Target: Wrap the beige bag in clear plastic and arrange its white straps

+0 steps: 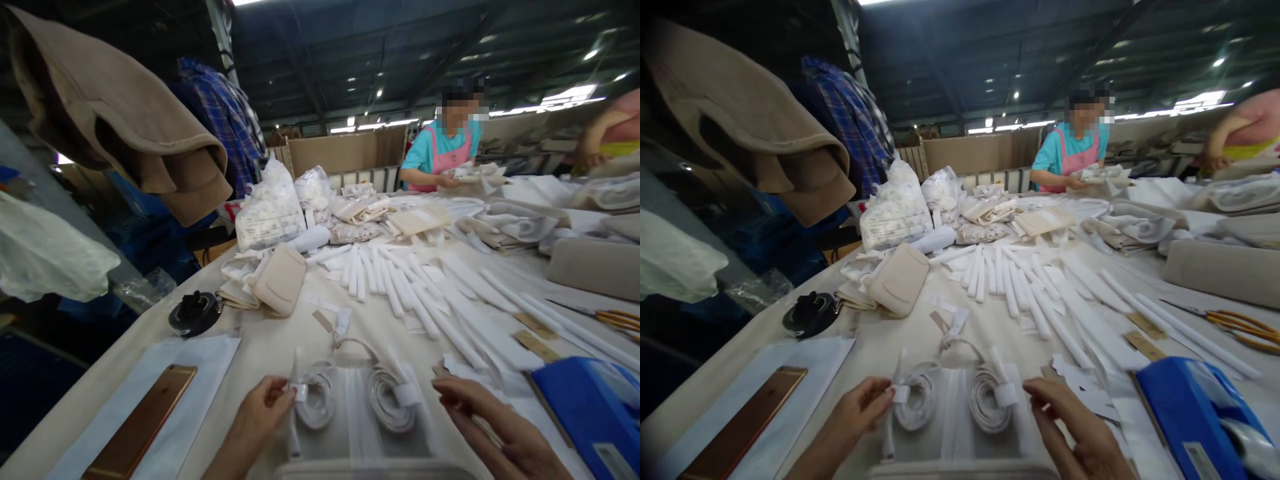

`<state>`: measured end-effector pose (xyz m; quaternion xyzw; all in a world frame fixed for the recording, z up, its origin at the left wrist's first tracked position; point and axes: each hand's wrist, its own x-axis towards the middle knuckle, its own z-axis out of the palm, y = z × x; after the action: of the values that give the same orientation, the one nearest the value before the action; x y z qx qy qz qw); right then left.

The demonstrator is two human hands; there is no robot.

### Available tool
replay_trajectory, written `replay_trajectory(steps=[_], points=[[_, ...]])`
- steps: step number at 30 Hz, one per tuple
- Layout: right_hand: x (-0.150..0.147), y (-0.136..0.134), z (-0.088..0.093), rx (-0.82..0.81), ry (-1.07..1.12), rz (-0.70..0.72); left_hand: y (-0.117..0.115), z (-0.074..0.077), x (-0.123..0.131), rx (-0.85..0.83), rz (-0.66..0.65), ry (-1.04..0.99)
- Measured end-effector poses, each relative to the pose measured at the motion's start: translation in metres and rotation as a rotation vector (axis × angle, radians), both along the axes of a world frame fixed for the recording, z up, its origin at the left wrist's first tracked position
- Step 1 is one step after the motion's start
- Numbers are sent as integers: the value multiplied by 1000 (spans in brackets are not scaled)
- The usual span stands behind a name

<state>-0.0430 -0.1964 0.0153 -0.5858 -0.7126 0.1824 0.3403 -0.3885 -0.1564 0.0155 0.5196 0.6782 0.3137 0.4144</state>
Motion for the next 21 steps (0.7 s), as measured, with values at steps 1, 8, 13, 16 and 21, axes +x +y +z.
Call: replay_trajectory(steps=[1, 8, 13, 16, 21], points=[[-19, 18, 14, -14, 33, 49, 7, -2, 9, -9, -15, 17], [-169, 115, 48, -323, -213, 411, 11, -6, 33, -96, 40, 49], [-206, 127, 52, -422, -404, 539, 0, -4, 41, -67, 97, -1], [-207, 127, 52, -449, -405, 519, 1, -7, 48, -112, 85, -46], [-203, 125, 41, -427, -358, 453, 19, -8, 53, -274, 30, 43]])
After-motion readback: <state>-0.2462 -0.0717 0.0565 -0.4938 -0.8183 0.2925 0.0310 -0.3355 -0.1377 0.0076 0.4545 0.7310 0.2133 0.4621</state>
